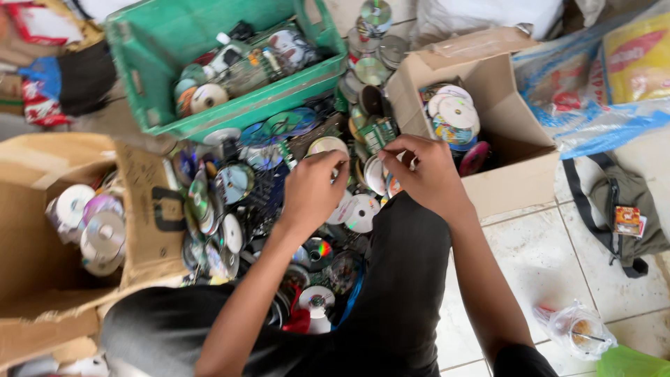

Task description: The person sits on the floor surrounded by boxes and a crate filled with CDs and electronics. They repeatedly pick up individual CDs, hold them up to the camera to view the labels, and place them into a cardboard box to their right.

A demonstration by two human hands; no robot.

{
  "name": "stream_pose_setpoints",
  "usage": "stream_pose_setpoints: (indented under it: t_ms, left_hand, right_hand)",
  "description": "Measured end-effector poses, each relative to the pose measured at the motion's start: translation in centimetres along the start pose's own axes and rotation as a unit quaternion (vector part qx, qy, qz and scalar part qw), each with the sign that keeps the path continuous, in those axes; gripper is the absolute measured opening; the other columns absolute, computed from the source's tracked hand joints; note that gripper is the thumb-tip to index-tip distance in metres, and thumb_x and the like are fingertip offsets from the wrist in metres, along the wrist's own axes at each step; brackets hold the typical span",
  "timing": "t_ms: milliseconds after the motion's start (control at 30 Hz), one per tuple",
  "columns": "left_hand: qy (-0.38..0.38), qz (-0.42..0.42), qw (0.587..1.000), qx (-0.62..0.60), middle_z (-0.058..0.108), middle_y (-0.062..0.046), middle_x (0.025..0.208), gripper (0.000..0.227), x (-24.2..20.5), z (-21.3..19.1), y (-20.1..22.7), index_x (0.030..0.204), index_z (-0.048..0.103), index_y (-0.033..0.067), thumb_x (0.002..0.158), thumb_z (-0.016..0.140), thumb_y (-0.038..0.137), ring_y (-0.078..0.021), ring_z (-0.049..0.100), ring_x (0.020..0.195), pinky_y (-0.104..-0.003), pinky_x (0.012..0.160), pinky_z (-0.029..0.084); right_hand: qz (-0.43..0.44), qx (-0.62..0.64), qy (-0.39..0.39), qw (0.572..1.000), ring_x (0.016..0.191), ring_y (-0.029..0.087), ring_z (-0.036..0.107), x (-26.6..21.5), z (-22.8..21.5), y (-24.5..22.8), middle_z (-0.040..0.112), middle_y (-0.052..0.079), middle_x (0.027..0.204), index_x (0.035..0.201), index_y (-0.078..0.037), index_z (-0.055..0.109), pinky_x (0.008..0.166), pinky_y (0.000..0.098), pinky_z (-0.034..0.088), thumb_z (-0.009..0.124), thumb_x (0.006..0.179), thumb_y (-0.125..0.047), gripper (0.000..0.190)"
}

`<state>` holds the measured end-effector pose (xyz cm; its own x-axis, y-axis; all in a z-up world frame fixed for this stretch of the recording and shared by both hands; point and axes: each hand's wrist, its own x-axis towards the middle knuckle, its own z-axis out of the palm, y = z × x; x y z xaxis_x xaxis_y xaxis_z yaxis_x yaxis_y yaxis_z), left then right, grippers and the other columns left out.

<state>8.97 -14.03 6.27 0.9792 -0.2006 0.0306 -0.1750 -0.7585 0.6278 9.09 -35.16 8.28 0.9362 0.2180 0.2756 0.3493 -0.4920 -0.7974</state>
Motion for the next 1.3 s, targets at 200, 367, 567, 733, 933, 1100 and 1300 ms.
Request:
stream_pose_setpoints:
  t_ms: [200, 367, 567, 733, 933, 1100, 1300]
  left_hand:
    - [0.040, -0.050, 0.998, -0.025, 0.076, -0.005, 0.084, 0.007, -7.3, -6.7, -7.1, 0.097, 0.072, 0.0133, 0.092, 0.069, 0.017, -0.0309, 0.076, 0.082, -0.053, 0.072, 0.061]
    - [0.034, -0.104, 0.994, 0.003, 0.075, -0.008, 0.083, 0.007, -9.7, -8.0, -11.9, 0.088, 0.071, 0.0159, 0.089, 0.071, 0.023, -0.0380, 0.075, 0.085, -0.055, 0.076, 0.060]
    - [0.030, -0.094, 0.995, -0.017, 0.072, -0.010, 0.078, 0.009, -11.1, -7.6, -14.6, 0.084, 0.066, 0.0109, 0.088, 0.072, 0.016, -0.0393, 0.075, 0.079, -0.053, 0.071, 0.060]
    - [0.030, -0.090, 0.995, -0.002, 0.068, -0.009, 0.074, 0.012, -10.3, -6.0, -17.0, 0.080, 0.062, 0.0133, 0.087, 0.072, 0.015, -0.0396, 0.074, 0.078, -0.053, 0.070, 0.061]
    - [0.026, -0.108, 0.994, -0.012, 0.070, -0.009, 0.075, 0.009, -8.9, -3.4, -18.9, 0.082, 0.065, 0.0125, 0.089, 0.071, 0.014, -0.0387, 0.075, 0.078, -0.054, 0.068, 0.061]
    - [0.002, -0.092, 0.994, -0.052, 0.068, -0.012, 0.075, 0.003, -6.1, -0.5, -19.5, 0.087, 0.067, 0.0087, 0.090, 0.067, 0.009, -0.0435, 0.074, 0.081, -0.057, 0.067, 0.062]
    - [-0.051, -0.112, 0.992, -0.005, 0.069, -0.017, 0.082, 0.007, 1.0, 8.2, -22.3, 0.091, 0.066, 0.0038, 0.087, 0.065, 0.008, -0.0489, 0.073, 0.084, -0.061, 0.068, 0.060]
  right_hand:
    - [-0.055, 0.049, -0.067, 0.995, 0.049, 0.016, 0.057, -0.1, 7.7, -5.9, 0.064, 0.009, 0.061, 0.078, 0.000, 0.070, 0.045, 0.0275, 0.040, 0.068, 0.098, -0.005, 0.020]
    - [-0.039, 0.002, -0.096, 0.995, 0.045, 0.024, 0.056, 0.0, 13.8, -6.4, 0.056, 0.011, 0.050, 0.074, -0.004, 0.070, 0.049, 0.0344, 0.042, 0.074, 0.095, -0.017, 0.025]
    - [0.002, 0.019, -0.125, 0.992, 0.046, 0.016, 0.051, -0.8, 17.0, -4.8, 0.057, 0.007, 0.048, 0.073, -0.006, 0.070, 0.050, 0.0297, 0.040, 0.075, 0.095, -0.016, 0.024]
    - [0.004, 0.024, -0.158, 0.987, 0.048, 0.016, 0.055, -0.7, 18.2, -2.7, 0.067, 0.010, 0.056, 0.081, -0.007, 0.073, 0.049, 0.0290, 0.039, 0.071, 0.096, -0.012, 0.016]
    - [0.035, 0.020, -0.159, 0.986, 0.051, 0.015, 0.059, 0.7, 19.7, -2.9, 0.074, 0.010, 0.068, 0.086, -0.008, 0.076, 0.050, 0.0274, 0.040, 0.073, 0.093, -0.011, 0.008]
    - [0.082, 0.026, -0.147, 0.985, 0.055, 0.016, 0.063, 3.3, 21.7, 2.3, 0.075, 0.010, 0.075, 0.098, -0.008, 0.077, 0.055, 0.0293, 0.046, 0.071, 0.092, -0.010, 0.010]
    - [0.149, 0.023, -0.087, 0.985, 0.060, 0.020, 0.070, 4.3, 23.8, 10.8, 0.076, 0.009, 0.075, 0.100, -0.010, 0.078, 0.057, 0.0311, 0.052, 0.072, 0.089, -0.011, 0.013]
